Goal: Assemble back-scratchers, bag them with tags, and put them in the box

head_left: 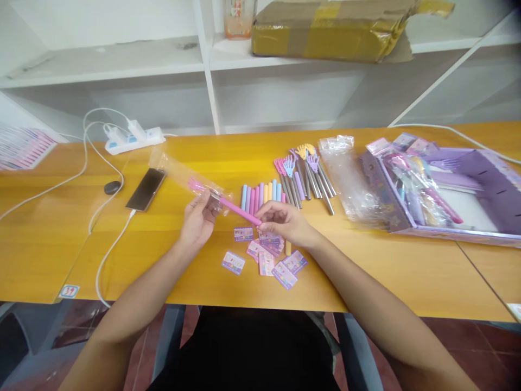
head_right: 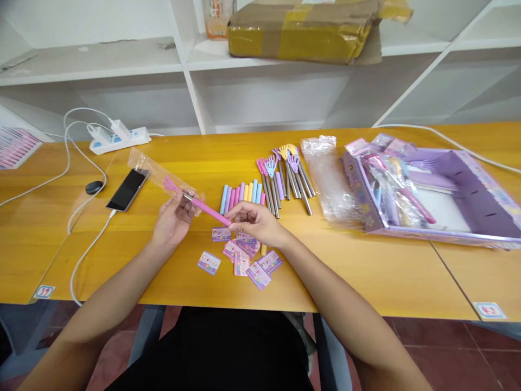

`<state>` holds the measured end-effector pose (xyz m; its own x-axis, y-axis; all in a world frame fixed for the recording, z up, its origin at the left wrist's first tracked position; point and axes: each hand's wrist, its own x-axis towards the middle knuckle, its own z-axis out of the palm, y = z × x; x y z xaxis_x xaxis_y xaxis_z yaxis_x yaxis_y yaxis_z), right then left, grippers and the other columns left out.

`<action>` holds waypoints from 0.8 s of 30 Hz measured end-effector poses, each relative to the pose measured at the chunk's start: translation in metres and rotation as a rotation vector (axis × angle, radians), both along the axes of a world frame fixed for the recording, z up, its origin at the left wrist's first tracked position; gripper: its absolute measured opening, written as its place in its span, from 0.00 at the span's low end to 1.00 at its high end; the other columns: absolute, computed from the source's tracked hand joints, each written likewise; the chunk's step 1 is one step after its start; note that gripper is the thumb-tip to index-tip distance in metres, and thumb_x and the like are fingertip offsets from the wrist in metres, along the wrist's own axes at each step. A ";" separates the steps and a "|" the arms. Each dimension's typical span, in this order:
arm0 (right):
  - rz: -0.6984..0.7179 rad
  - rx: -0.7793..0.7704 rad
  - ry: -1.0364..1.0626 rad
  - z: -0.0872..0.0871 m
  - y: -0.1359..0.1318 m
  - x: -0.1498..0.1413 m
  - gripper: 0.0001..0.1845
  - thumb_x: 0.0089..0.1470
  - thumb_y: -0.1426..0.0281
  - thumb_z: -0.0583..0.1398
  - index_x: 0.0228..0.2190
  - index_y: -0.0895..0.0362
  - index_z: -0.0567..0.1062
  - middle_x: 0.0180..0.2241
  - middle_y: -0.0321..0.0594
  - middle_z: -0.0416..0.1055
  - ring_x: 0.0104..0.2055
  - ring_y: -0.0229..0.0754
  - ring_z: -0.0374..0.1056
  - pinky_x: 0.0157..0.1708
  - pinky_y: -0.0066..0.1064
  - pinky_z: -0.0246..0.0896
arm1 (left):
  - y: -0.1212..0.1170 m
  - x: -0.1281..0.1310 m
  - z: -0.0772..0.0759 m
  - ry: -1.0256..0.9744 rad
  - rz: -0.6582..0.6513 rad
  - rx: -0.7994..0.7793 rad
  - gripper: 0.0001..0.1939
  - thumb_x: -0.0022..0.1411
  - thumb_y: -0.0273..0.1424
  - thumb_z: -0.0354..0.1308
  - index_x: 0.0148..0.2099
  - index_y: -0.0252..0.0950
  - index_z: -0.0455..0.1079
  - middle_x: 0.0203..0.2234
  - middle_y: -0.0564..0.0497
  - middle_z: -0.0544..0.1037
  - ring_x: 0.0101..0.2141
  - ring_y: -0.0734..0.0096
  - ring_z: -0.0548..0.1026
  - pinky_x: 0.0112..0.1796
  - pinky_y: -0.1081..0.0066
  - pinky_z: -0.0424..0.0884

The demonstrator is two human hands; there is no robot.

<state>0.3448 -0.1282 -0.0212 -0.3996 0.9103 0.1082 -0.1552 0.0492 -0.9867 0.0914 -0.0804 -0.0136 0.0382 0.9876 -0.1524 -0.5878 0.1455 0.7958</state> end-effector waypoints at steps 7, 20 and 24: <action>-0.044 0.112 -0.122 -0.003 -0.003 -0.011 0.28 0.52 0.59 0.78 0.49 0.54 0.76 0.39 0.37 0.79 0.32 0.36 0.74 0.35 0.33 0.73 | -0.022 0.017 -0.004 0.072 -0.195 -0.016 0.21 0.53 0.43 0.83 0.40 0.34 0.84 0.35 0.49 0.85 0.35 0.73 0.82 0.40 0.74 0.79; -0.202 0.397 -0.477 -0.019 -0.010 -0.021 0.26 0.64 0.56 0.71 0.57 0.52 0.72 0.38 0.37 0.77 0.32 0.40 0.72 0.33 0.33 0.68 | -0.028 0.017 -0.014 0.424 -0.380 0.147 0.20 0.56 0.43 0.80 0.45 0.36 0.84 0.39 0.46 0.87 0.39 0.64 0.82 0.45 0.67 0.78; -0.145 0.460 -0.459 -0.021 -0.006 -0.011 0.38 0.62 0.54 0.72 0.64 0.50 0.65 0.41 0.36 0.74 0.29 0.38 0.71 0.30 0.31 0.68 | -0.022 0.016 -0.007 0.438 -0.298 0.188 0.23 0.55 0.41 0.81 0.50 0.39 0.82 0.43 0.47 0.86 0.42 0.63 0.82 0.46 0.68 0.77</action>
<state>0.3341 -0.1342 -0.0422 -0.3742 0.8600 0.3469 0.3153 0.4698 -0.8246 0.1072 -0.1022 -0.0205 0.2926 0.9554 -0.0389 -0.1519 0.0866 0.9846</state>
